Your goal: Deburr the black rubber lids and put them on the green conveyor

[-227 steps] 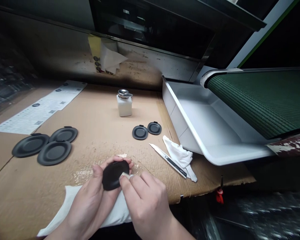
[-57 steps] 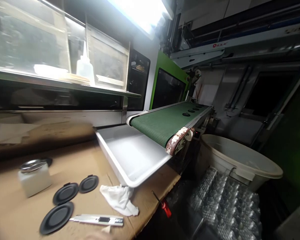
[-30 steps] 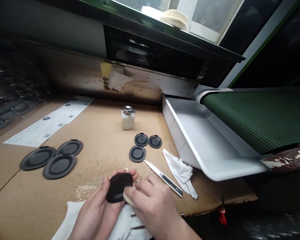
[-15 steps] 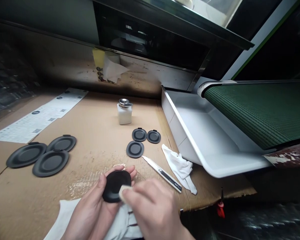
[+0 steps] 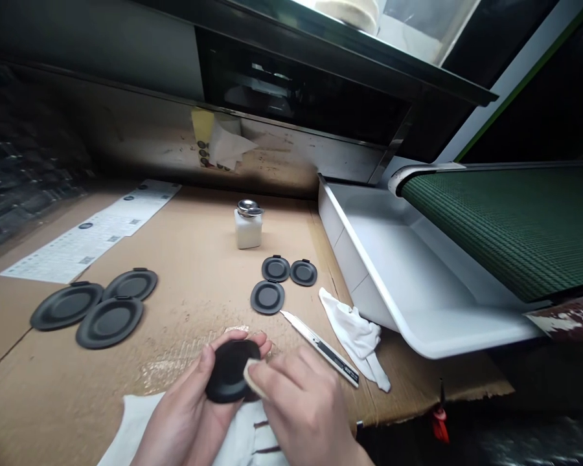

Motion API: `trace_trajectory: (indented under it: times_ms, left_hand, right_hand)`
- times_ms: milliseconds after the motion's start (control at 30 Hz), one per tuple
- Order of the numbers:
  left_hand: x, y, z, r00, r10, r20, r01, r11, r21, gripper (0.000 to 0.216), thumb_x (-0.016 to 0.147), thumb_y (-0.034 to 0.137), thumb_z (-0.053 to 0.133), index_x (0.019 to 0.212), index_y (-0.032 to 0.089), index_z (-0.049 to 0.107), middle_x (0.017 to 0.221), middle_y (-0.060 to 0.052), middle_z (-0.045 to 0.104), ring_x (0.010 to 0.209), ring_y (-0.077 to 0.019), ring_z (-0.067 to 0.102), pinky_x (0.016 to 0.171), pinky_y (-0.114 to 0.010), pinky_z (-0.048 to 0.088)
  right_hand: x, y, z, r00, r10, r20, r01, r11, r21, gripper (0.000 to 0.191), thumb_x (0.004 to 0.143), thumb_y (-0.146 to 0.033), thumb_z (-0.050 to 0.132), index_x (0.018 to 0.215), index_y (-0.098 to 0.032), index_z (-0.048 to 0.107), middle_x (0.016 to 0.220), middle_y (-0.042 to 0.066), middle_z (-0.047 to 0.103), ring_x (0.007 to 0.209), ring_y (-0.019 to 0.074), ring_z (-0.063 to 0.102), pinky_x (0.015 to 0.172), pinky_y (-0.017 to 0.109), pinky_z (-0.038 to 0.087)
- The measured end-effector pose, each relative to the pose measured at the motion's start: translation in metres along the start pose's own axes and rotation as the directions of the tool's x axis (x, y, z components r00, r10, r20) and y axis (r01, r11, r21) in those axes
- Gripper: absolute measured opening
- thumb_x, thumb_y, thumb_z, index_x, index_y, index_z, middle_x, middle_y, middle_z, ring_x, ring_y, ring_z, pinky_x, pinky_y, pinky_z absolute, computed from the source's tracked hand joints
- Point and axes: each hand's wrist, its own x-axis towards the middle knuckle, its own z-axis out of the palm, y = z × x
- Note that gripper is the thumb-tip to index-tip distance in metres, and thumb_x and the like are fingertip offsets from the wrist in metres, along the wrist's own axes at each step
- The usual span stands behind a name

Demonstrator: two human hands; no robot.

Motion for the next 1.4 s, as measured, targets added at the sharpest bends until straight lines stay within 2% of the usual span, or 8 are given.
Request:
trace_trajectory:
  times_ms: [267,533,700,833,967,1067,1233,1400]
  left_hand:
    - [-0.003,0.002,0.006,0.999,-0.027,0.029,0.026,0.999,0.025,0.026,0.086,0.035,0.047,0.095,0.017,0.063,0.101,-0.011,0.066,0.101,-0.0253,0.058,0.092,-0.042,0.040]
    - [0.002,0.000,-0.003,0.999,-0.003,-0.043,0.001,0.999,-0.049,0.030,0.084,0.035,0.050,0.100,0.012,0.062,0.108,-0.016,0.065,0.111,-0.0285,0.054,0.100,-0.042,0.034]
    - [0.003,0.000,-0.005,1.000,-0.017,-0.021,0.016,0.998,-0.054,0.035,0.085,0.035,0.050,0.109,0.012,0.059,0.110,-0.017,0.065,0.112,-0.0273,0.053,0.102,-0.042,0.033]
    - [0.001,0.001,-0.004,0.999,-0.024,-0.038,0.022,0.998,-0.051,0.038,0.085,0.036,0.049,0.114,0.014,0.057,0.109,-0.014,0.064,0.113,-0.0256,0.052,0.101,-0.040,0.033]
    - [-0.001,-0.001,-0.002,0.998,-0.029,-0.048,0.029,0.999,-0.018,0.037,0.085,0.038,0.048,0.109,0.014,0.060,0.107,-0.013,0.064,0.109,-0.0250,0.054,0.100,-0.039,0.034]
    - [-0.001,-0.002,-0.004,1.000,-0.011,-0.017,0.011,1.000,-0.005,0.034,0.084,0.038,0.048,0.103,0.013,0.063,0.105,-0.012,0.064,0.108,-0.0251,0.053,0.101,-0.039,0.033]
    - [0.001,-0.003,-0.007,1.000,0.015,0.014,-0.014,0.999,-0.029,0.031,0.085,0.037,0.048,0.098,0.013,0.063,0.107,-0.011,0.062,0.113,-0.0259,0.049,0.102,-0.040,0.031]
    - [0.000,-0.001,-0.002,0.999,-0.028,-0.018,0.027,0.999,-0.043,0.037,0.085,0.042,0.044,0.095,0.013,0.065,0.100,-0.011,0.064,0.106,-0.0257,0.053,0.101,-0.040,0.033]
  right_hand:
    - [0.020,0.002,-0.003,0.999,-0.051,0.015,0.053,0.990,-0.134,0.028,0.081,-0.009,0.055,0.103,-0.025,0.062,0.081,0.001,0.065,0.069,0.0131,0.052,0.061,0.026,0.045]
    - [-0.014,-0.008,0.001,0.999,-0.031,-0.014,0.032,0.998,0.048,0.028,0.081,-0.010,0.052,0.104,-0.022,0.061,0.076,0.002,0.065,0.064,0.0120,0.055,0.055,0.025,0.046]
    - [-0.010,0.007,-0.010,0.999,0.020,0.042,-0.024,0.995,0.095,0.024,0.082,-0.008,0.053,0.099,-0.022,0.063,0.081,0.002,0.067,0.074,0.0140,0.057,0.066,0.030,0.047]
    - [-0.005,-0.005,-0.002,0.999,-0.005,0.036,0.002,0.996,0.090,0.020,0.084,-0.011,0.052,0.095,-0.021,0.065,0.079,0.002,0.068,0.069,0.0126,0.056,0.059,0.027,0.046]
    - [0.004,-0.027,0.011,0.997,-0.065,-0.042,0.066,0.998,0.024,0.018,0.085,-0.013,0.049,0.089,-0.020,0.066,0.069,0.001,0.066,0.061,0.0117,0.052,0.055,0.026,0.043]
    - [0.006,-0.024,0.008,0.996,-0.091,0.005,0.091,0.996,0.004,0.017,0.086,-0.015,0.050,0.091,-0.020,0.066,0.069,0.000,0.066,0.063,0.0119,0.052,0.056,0.026,0.043]
    - [-0.004,-0.007,-0.007,0.995,-0.039,0.090,0.040,0.999,0.001,0.019,0.086,-0.012,0.052,0.098,-0.020,0.064,0.080,0.002,0.067,0.068,0.0125,0.052,0.058,0.027,0.043]
    - [0.008,-0.021,0.010,0.993,-0.089,0.072,0.087,0.996,0.026,0.017,0.084,-0.013,0.052,0.093,-0.020,0.065,0.071,0.000,0.065,0.066,0.0129,0.050,0.059,0.028,0.042]
